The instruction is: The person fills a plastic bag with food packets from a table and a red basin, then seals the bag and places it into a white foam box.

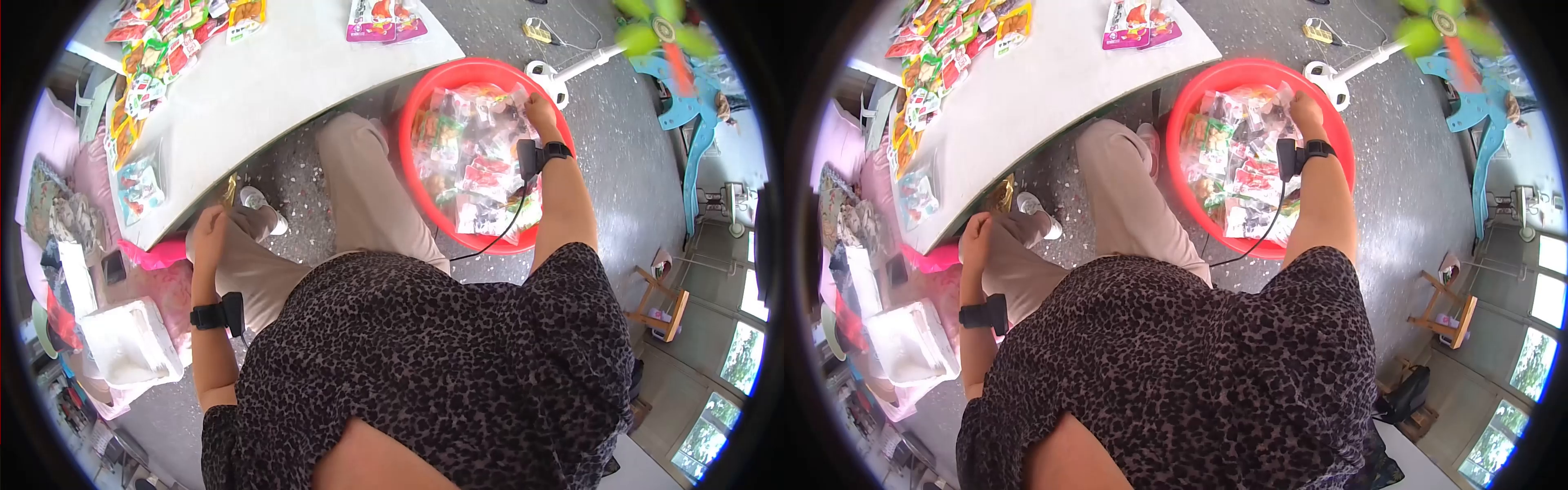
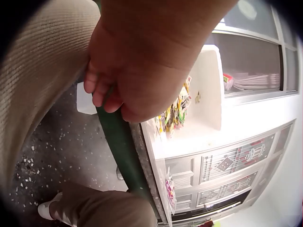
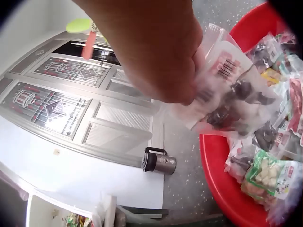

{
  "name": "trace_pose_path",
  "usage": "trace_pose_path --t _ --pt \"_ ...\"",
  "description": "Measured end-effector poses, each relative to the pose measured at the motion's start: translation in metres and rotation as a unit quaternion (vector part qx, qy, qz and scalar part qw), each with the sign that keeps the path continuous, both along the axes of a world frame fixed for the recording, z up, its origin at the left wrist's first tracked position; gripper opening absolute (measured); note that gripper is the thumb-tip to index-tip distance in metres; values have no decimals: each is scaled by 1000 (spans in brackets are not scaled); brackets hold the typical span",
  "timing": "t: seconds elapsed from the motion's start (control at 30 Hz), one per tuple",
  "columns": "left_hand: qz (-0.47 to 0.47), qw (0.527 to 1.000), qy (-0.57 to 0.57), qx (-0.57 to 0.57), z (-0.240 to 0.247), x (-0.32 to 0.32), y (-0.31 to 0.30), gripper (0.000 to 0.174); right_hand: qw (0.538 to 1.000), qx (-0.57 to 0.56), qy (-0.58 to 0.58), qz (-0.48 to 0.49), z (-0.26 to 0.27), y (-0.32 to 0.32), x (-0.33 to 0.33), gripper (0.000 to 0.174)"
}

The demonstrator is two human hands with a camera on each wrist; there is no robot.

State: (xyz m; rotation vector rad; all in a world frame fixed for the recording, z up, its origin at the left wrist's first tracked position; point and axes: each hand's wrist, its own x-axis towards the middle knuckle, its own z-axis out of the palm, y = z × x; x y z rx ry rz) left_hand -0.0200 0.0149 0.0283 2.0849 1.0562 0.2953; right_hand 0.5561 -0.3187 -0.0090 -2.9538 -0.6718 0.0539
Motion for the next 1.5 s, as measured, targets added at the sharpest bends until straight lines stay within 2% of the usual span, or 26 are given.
trace_pose_path --t 0.1,0.2,0.27,0.3,0.33,0.37,0.43,0.47,0.53,0.6,0.67,0.7,0.73,0.77,0.87,0.93,1.0,1.03,1.07,1.13,1.2,1.33,1.4,1.47,1.5 --pt "40 999 -9 -9 -4 -7 2 18 998 -38 -24 -33 4 23 2 20" --pt "73 997 -1 -17 -10 -12 3 18 998 -53 -24 -16 -17 45 -1 23" --pt "83 996 17 -19 -10 -12 3 18 999 -44 17 11 -47 56 -18 25" --pt "84 996 28 -18 -8 -11 3 18 997 -29 34 56 -89 56 -12 28" --pt "85 995 39 -17 -6 -10 2 18 995 47 79 32 -98 65 -33 24" --pt "80 996 39 -4 -3 -8 1 17 989 100 86 68 -120 67 -45 27" --pt "72 996 38 22 3 -3 -4 17 983 102 108 109 -144 81 -70 29" --pt "69 997 28 35 5 1 -8 15 984 49 136 103 -181 89 -67 26" --pt "72 995 9 62 9 3 -10 12 970 117 154 147 -158 102 -96 22" --pt "62 997 -25 25 -10 -10 -1 16 954 209 140 165 -140 110 -114 19" --pt "82 996 -37 13 -7 -12 -4 15 932 282 140 178 -120 120 -121 17" --pt "91 994 -50 20 -5 -13 -6 15 916 325 182 152 -99 126 -130 17" --pt "100 993 -62 27 -3 -14 -7 15 887 384 167 195 -92 133 -134 16" --pt "94 992 -81 38 -3 -17 -6 15 867 408 195 210 -59 142 -151 11" --pt "111 984 -104 96 11 -31 -4 15 864 393 182 257 -11 165 -193 16" --pt "164 976 -130 58 32 -47 -5 15 845 425 163 279 24 181 -245 18" --pt "209 957 -149 134 39 -72 -1 16 814 426 175 353 29 192 -275 20" --pt "239 950 -148 137 46 -87 1 17 823 386 99 405 21 198 -282 20" --pt "293 937 -158 106 50 -102 3 18 809 375 63 448 15 202 -288 20" --pt "350 905 -88 227 66 -134 8 18 775 356 -16 521 10 211 -298 20" --pt "352 864 -72 352 74 -176 17 20 772 342 -34 534 11 214 -303 19" --pt "450 766 96 449 53 -284 45 31 780 345 -35 520 4 217 -302 19" --pt "516 744 168 389 47 -320 49 38 784 339 -35 518 3 218 -302 19" --pt "578 775 136 218 28 -359 64 56 787 328 -36 520 1 219 -302 19" --pt "582 781 142 178 25 -364 64 58 789 325 -34 520 2 219 -303 19"
